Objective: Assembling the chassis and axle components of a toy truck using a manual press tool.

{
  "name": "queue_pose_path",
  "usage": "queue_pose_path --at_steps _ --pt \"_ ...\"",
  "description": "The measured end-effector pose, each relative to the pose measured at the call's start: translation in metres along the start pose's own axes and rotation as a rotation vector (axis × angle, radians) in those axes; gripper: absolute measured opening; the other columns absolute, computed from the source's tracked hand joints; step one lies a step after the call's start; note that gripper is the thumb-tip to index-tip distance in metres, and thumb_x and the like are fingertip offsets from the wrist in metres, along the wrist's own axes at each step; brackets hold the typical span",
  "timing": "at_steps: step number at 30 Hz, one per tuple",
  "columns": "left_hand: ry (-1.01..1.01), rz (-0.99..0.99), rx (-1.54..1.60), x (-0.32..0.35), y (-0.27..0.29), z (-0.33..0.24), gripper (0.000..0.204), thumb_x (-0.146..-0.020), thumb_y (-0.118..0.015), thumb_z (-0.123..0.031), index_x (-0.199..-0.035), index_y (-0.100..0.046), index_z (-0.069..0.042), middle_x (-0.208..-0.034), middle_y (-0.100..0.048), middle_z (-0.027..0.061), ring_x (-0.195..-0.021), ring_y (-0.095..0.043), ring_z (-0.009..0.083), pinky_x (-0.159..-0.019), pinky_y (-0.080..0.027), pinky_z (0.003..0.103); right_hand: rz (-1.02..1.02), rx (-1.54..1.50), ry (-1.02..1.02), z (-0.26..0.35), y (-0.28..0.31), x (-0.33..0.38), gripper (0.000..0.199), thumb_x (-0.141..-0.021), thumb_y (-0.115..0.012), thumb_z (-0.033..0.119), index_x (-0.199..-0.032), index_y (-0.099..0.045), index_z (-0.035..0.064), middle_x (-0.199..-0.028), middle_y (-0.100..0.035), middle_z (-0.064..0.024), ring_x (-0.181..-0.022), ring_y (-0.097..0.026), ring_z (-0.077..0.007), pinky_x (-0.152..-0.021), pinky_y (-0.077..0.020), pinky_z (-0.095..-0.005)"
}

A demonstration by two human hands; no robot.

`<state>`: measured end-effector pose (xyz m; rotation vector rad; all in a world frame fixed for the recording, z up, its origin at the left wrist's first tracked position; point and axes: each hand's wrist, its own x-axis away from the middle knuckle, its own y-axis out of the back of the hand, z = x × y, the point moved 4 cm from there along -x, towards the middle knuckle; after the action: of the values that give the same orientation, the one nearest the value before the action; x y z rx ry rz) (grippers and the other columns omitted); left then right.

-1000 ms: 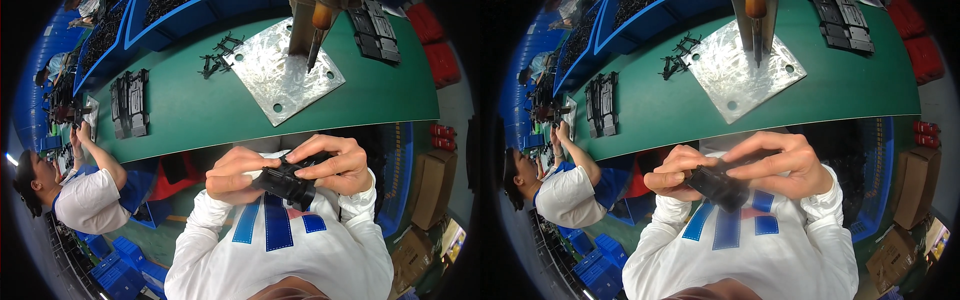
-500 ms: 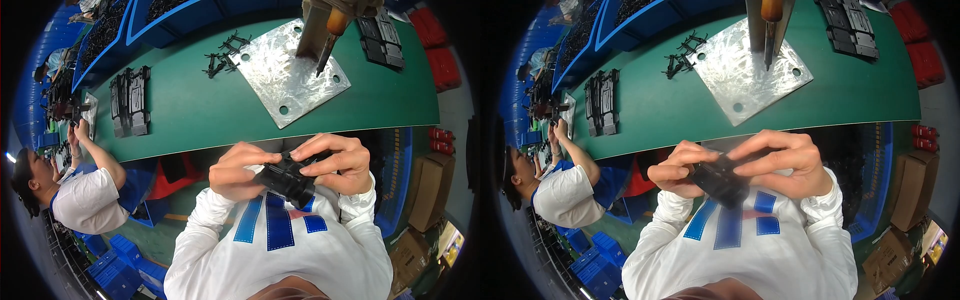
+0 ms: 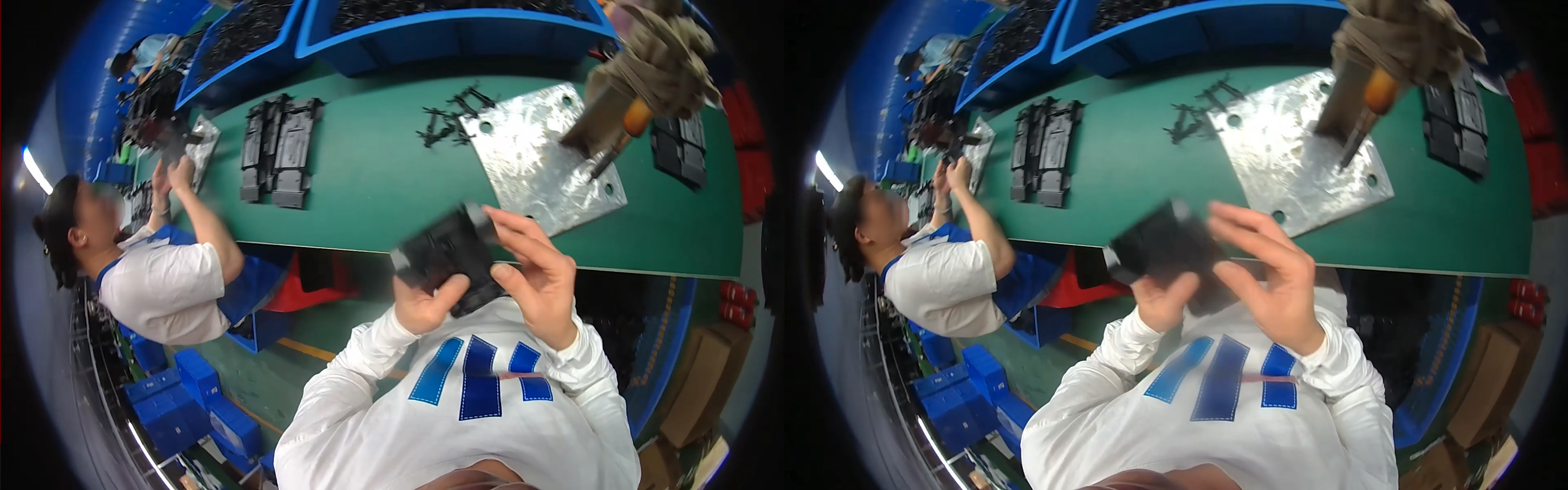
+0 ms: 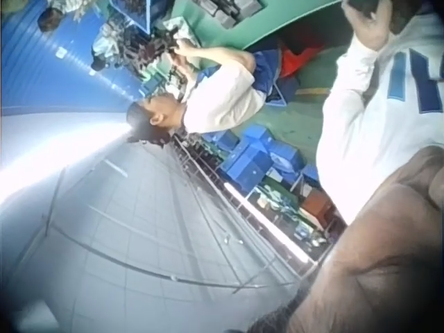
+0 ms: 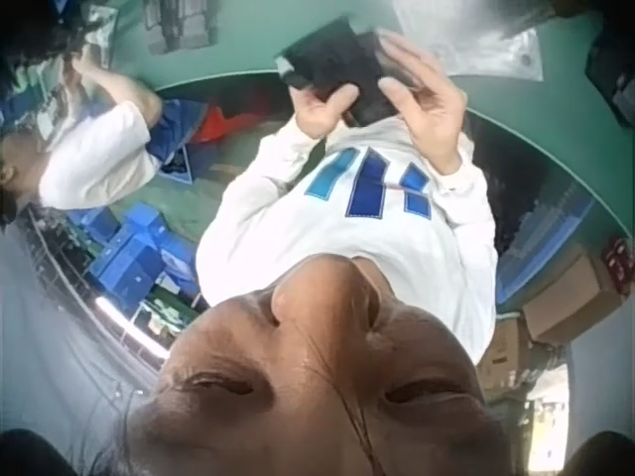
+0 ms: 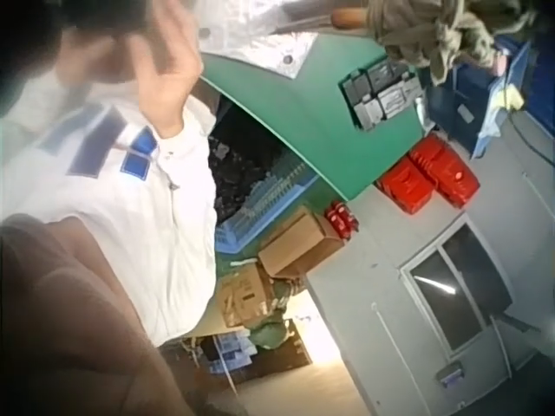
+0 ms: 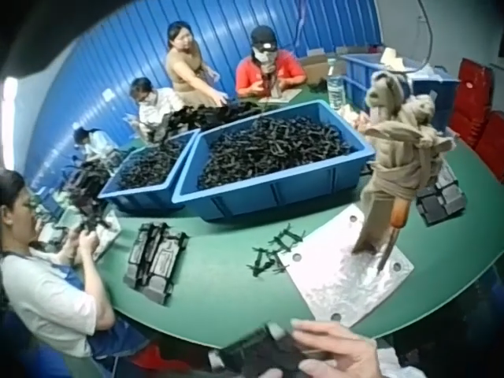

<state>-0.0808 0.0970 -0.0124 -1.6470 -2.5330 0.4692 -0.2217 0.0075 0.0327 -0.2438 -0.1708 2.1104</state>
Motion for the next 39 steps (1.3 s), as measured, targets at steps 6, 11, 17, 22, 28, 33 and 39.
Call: queue_pose_path --at_steps 6,11,17,22,28,33,39 --pt "-0.134 -0.294 -0.505 -0.066 0.112 -0.084 0.044 -0.088 -0.054 -0.006 -0.131 -0.048 0.003 -0.112 -0.063 0.0143 -0.089 -0.067 0.0234 -0.075 -0.055 0.033 -0.106 0.38 0.126 0.02 0.067 0.012 0.025 -0.086 -0.059 -0.003 -0.109 -0.068 -0.0046 -0.102 -0.067 -0.0164 -0.09 -0.067 -0.0225 -0.083 -0.052 -0.0316" --pt "-0.268 -0.427 -1.404 -0.137 0.196 -0.126 0.03 -0.084 -0.071 -0.02 -0.076 -0.048 -0.002 -0.069 -0.054 0.0057 -0.064 -0.051 0.0139 -0.059 -0.04 0.028 -0.628 0.613 0.234 0.048 0.183 0.02 0.02 -0.097 -0.053 0.002 -0.11 -0.065 -0.006 -0.108 -0.066 -0.0131 -0.094 -0.067 -0.022 -0.085 -0.0537 -0.0323" --pt "-0.183 -0.472 -1.921 -0.165 0.197 -0.078 0.062 -0.074 -0.071 -0.064 -0.079 -0.051 -0.005 -0.079 -0.057 0.0126 -0.076 -0.057 0.037 -0.067 -0.044 0.049 -0.807 1.283 0.569 0.062 0.272 -0.024 0.03 -0.082 -0.067 0.005 -0.112 -0.068 0.0036 -0.116 -0.064 -0.0136 -0.107 -0.062 -0.0298 -0.09 -0.0491 -0.0347" --pt "-0.197 -0.447 -1.847 -0.175 0.2 -0.057 0.054 -0.08 -0.07 -0.056 -0.082 -0.048 -0.007 -0.089 -0.056 0.0148 -0.086 -0.055 0.0391 -0.071 -0.043 0.051 -0.794 1.464 0.462 0.063 0.303 -0.062 0.045 -0.081 -0.071 0.023 -0.123 -0.062 0.0083 -0.132 -0.054 -0.0148 -0.119 -0.05 -0.0357 -0.1 -0.041 -0.0431" --pt "-0.408 -0.472 -1.823 -0.159 0.172 -0.068 0.045 -0.082 -0.073 -0.044 -0.09 -0.054 -0.004 -0.103 -0.058 0.0169 -0.1 -0.055 0.0402 -0.082 -0.043 0.049 -0.808 1.576 0.008 0.042 0.347 -0.116 0.08 -0.076 -0.074 0.041 -0.142 -0.041 0.0098 -0.131 -0.053 -0.0228 -0.117 -0.052 -0.0411 -0.097 -0.0443 -0.0445" --pt "-0.644 -0.237 -1.651 -0.126 0.081 -0.078 0.032 -0.079 -0.076 -0.022 -0.097 -0.059 -0.002 -0.126 -0.056 0.0222 -0.114 -0.052 0.0386 -0.095 -0.04 0.045 -0.881 1.456 0.201 0.044 0.357 -0.12 0.068 -0.073 -0.071 0.036 -0.128 -0.052 0.0009 -0.113 -0.063 -0.0228 -0.104 -0.061 -0.0392 -0.088 -0.0503 -0.0459" --pt "-0.462 0.106 -1.284 -0.137 0.012 -0.026 0.025 -0.077 -0.076 -0.014 -0.099 -0.067 -0.006 -0.11 -0.062 0.0142 -0.102 -0.058 0.0321 -0.086 -0.047 0.037 -1.011 1.011 0.447 0.081 0.332 -0.07 0.082 -0.073 -0.086 0.026 -0.136 -0.045 -0.0057 -0.112 -0.063 -0.0173 -0.101 -0.063 -0.0227 -0.089 -0.0484 -0.0306"
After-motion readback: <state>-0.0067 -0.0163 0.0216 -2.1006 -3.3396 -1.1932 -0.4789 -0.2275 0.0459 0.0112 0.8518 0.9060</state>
